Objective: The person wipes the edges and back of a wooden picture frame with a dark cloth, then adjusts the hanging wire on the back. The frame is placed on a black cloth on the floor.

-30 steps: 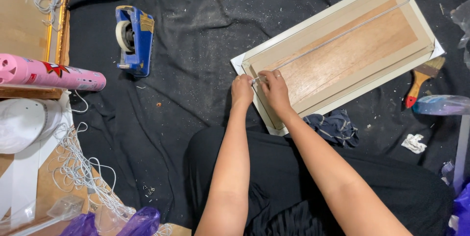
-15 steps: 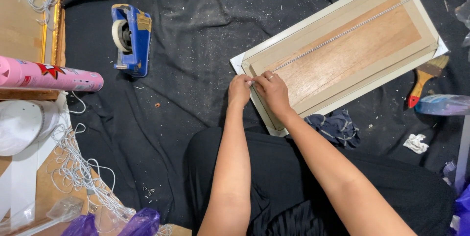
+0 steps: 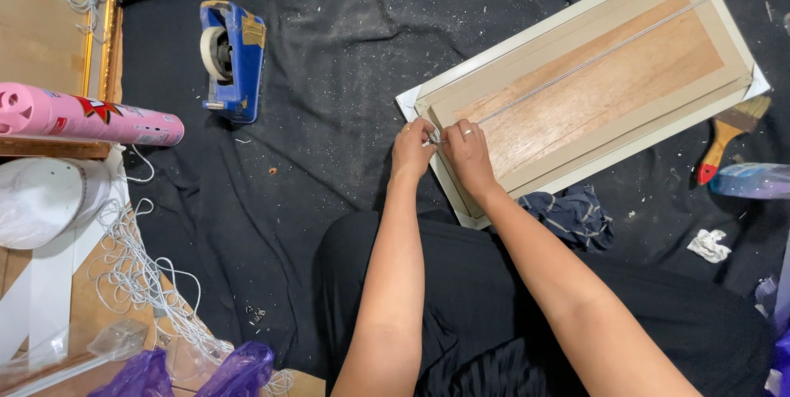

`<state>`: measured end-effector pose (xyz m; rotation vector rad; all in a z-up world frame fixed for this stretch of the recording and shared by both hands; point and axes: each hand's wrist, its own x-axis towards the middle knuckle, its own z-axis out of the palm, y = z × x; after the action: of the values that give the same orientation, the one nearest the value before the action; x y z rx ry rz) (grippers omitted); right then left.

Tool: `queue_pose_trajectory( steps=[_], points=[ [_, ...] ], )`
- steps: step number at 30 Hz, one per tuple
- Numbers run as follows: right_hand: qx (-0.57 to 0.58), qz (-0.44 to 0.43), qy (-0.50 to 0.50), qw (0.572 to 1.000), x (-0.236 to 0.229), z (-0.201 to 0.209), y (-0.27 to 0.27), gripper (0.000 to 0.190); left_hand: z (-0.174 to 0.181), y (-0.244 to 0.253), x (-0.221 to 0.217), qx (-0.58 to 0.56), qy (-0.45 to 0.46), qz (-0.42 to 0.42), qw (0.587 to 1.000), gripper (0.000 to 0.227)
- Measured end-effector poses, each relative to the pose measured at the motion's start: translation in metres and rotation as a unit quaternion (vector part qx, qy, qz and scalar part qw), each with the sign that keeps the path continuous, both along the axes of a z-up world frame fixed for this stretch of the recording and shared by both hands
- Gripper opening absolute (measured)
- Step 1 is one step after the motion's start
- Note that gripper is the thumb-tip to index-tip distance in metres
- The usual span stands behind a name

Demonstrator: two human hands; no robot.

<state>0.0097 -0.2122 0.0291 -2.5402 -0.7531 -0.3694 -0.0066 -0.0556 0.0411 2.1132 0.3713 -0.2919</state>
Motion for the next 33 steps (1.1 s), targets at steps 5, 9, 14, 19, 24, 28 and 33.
queue_pose_trajectory(
  steps=[5, 9, 14, 19, 24, 28, 33],
  points=[
    [0.091, -0.003, 0.062, 0.994, -0.005, 0.011, 0.000, 0.028, -0.012, -0.003, 0.003, 0.021, 0.003, 0.013, 1.000, 0.027],
    [0.111, -0.020, 0.079, 0.990, -0.005, 0.005, -0.001, 0.027, -0.014, -0.006, 0.004, 0.026, -0.028, 0.011, 0.999, 0.021],
    [0.128, -0.028, 0.116, 0.985, -0.009, 0.025, 0.001, 0.026, -0.024, -0.007, 0.004, -0.007, -0.031, 0.037, 0.999, 0.019],
    [0.151, -0.046, 0.174, 0.972, -0.007, 0.026, -0.002, 0.023, -0.038, -0.005, 0.004, -0.013, -0.008, 0.044, 0.999, 0.020],
    [0.172, -0.059, 0.257, 0.949, -0.002, 0.026, -0.009, 0.026, -0.022, -0.010, 0.005, -0.070, 0.040, 0.057, 0.995, 0.032],
    [0.183, -0.070, 0.307, 0.931, 0.002, 0.023, -0.015, 0.029, -0.021, -0.005, 0.003, -0.087, 0.057, 0.065, 0.992, 0.029],
    [0.172, -0.069, 0.315, 0.931, 0.007, 0.020, -0.018, 0.028, -0.018, -0.003, 0.005, -0.284, 0.094, 0.206, 0.932, 0.021]
  ],
)
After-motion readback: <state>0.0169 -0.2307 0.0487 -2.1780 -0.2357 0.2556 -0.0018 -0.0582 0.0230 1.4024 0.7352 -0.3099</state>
